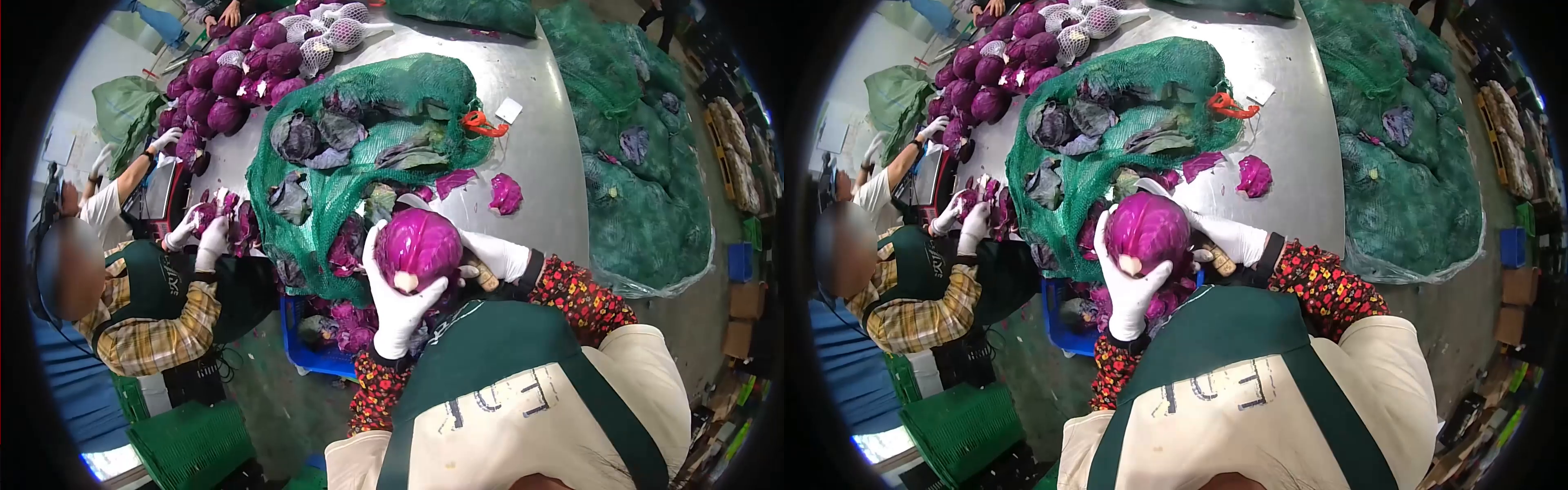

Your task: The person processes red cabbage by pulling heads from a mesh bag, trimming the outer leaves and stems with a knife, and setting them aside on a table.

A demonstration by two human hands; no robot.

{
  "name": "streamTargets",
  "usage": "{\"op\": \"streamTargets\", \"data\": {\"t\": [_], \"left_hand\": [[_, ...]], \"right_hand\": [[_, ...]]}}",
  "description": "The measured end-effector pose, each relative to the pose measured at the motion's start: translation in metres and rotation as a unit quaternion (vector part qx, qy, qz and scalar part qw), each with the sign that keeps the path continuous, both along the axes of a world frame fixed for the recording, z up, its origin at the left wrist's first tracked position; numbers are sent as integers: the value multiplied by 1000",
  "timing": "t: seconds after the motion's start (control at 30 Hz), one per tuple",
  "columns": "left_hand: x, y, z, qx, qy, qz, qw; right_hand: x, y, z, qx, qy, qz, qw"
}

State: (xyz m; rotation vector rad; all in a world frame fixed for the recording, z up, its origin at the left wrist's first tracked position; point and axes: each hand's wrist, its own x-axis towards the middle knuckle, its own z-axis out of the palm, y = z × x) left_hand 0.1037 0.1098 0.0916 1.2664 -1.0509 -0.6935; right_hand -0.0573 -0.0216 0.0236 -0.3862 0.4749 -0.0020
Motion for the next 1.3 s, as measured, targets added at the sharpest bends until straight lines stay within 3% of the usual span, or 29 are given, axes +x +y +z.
{"op": "streamTargets", "data": {"t": [0.03,0.07,0.1,0.13,0.2,0.23,0.27,0.33,0.47,0.57,0.67,0.8,1.03,1.2,1.27,1.3], "left_hand": [[3,-4,0,38,-30,16,999],[7,-8,-1,76,-59,30,995],[12,-12,-14,103,-65,34,992],[14,-16,-18,129,-37,26,991],[23,-22,-54,199,-125,28,971],[22,-25,-62,211,-164,20,963],[20,-29,-70,243,-228,15,943],[11,-40,-70,260,-217,30,940],[15,-53,-79,237,-258,1,937],[29,-59,-82,254,-257,-102,927],[27,-64,-76,313,-221,-71,921],[22,-70,-82,296,-281,-55,911],[9,-74,-84,275,-374,-8,886],[3,-76,-80,282,-359,-3,890],[-2,-77,-71,326,-365,14,872],[-13,-74,-70,309,-399,31,863]], "right_hand": [[2,-4,3,-199,94,-1,976],[3,-8,5,-389,182,-3,903],[1,-11,4,-507,231,-32,830],[-2,-11,1,-508,232,-32,829],[-8,-13,-7,-771,293,-92,557],[-10,-12,7,-747,280,-14,603],[-13,-6,1,-744,284,-14,604],[-18,9,-6,-829,229,30,509],[-21,12,-21,-827,258,25,499],[-19,13,-15,-817,285,25,500],[-19,17,-6,-811,278,68,510],[-24,15,-13,-808,266,94,518],[-18,-3,-34,-833,283,69,471],[-12,-10,-45,-840,295,71,450],[-9,-13,-50,-849,319,63,415],[-9,-17,-60,-877,317,44,360]]}}
